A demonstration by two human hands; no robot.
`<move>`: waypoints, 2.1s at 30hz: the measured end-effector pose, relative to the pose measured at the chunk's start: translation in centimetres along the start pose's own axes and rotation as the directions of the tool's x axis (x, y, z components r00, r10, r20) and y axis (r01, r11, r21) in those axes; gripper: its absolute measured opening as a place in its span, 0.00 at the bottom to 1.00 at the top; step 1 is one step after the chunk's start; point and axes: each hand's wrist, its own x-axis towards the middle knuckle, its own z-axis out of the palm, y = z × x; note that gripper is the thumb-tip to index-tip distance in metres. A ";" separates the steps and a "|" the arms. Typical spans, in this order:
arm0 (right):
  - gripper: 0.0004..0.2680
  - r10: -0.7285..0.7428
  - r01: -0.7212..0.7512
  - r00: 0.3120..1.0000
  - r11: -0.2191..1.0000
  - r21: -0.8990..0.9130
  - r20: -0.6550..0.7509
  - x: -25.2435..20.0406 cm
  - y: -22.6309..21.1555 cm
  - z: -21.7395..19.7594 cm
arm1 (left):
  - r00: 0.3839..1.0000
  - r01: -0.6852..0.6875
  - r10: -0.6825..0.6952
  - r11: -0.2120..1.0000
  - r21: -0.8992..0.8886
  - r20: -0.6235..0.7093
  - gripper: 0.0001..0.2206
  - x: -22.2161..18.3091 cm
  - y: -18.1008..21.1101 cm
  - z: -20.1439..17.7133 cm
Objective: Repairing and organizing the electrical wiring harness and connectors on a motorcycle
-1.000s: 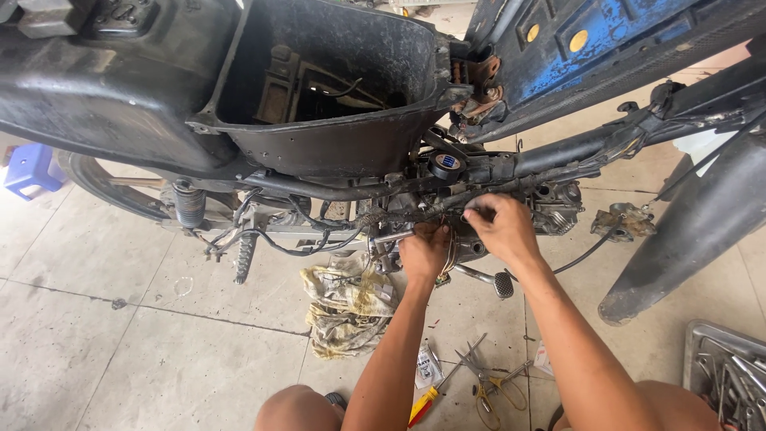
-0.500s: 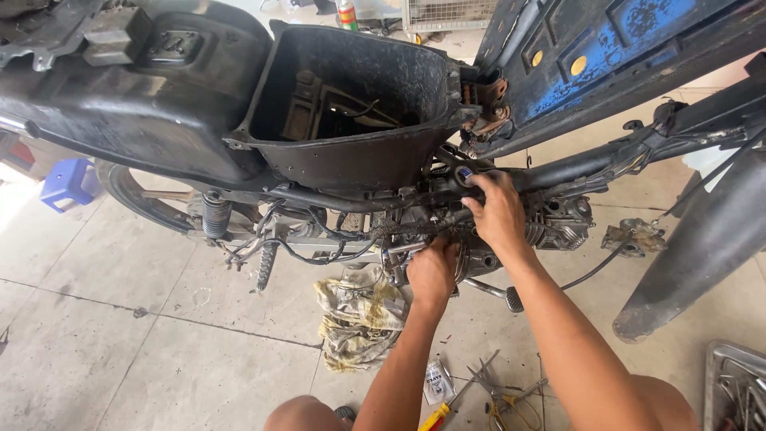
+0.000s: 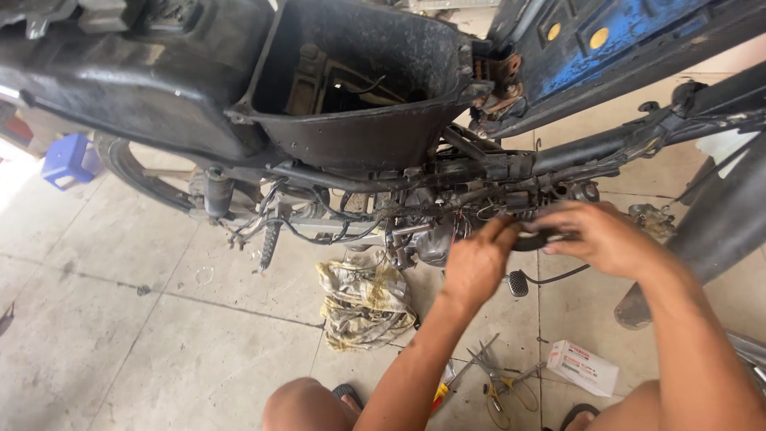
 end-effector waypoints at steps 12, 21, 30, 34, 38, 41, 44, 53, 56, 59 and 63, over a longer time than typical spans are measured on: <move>0.18 0.098 0.022 0.957 0.915 0.403 -0.275 -3.3 -1.5 0.6 | 0.954 0.261 -0.299 0.807 -0.530 0.016 0.16 -1.2 2.6 3.5; 0.15 -0.123 0.227 0.864 0.961 0.160 -0.488 -3.3 -3.3 -0.1 | 0.944 0.212 -0.311 0.831 -0.515 -0.113 0.18 -0.3 1.0 4.2; 0.20 -0.032 0.157 0.899 0.954 0.254 -0.436 -2.5 -5.1 0.0 | 0.956 0.142 -0.252 0.846 -0.513 -0.151 0.16 -0.8 0.1 3.4; 0.20 -0.025 0.101 0.913 0.981 0.166 -0.408 -2.2 -6.2 0.4 | 0.952 0.142 -0.255 0.858 -0.494 -0.168 0.15 -1.2 -0.6 4.1; 0.17 -0.063 0.108 0.917 0.990 0.092 -0.393 -2.4 -7.5 1.0 | 0.944 0.173 -0.283 0.862 -0.476 -0.169 0.15 -1.7 -1.1 4.2; 0.13 -0.123 0.156 0.898 0.987 0.045 -0.422 -2.3 -7.0 2.3 | 0.927 0.221 -0.339 0.838 -0.499 -0.160 0.15 -2.0 -1.3 4.0; 0.11 -0.157 0.169 0.864 0.985 -0.019 -0.478 -2.2 -6.3 3.0 | 0.916 0.226 -0.358 0.832 -0.506 -0.179 0.15 -1.9 -1.3 3.7; 0.06 -0.177 0.137 0.870 0.983 -0.120 -0.461 -1.6 -4.6 3.3 | 0.936 0.131 -0.241 0.914 -0.385 -0.255 0.15 -1.5 -1.6 3.0; 0.08 -0.160 0.103 0.915 0.980 -0.171 -0.370 -1.2 -4.3 3.0 | 0.947 0.094 -0.183 0.945 -0.315 -0.265 0.14 -1.6 -2.2 3.3; 0.09 -0.126 0.062 0.944 0.975 -0.212 -0.304 -0.4 -3.2 3.7 | 0.961 0.058 -0.119 0.969 -0.239 -0.248 0.14 -1.9 -2.7 3.7; 0.09 -0.108 0.073 0.949 0.989 -0.127 -0.297 -0.6 -3.5 4.4 | 0.968 0.131 -0.169 0.971 -0.201 -0.185 0.15 -1.9 -3.2 4.1</move>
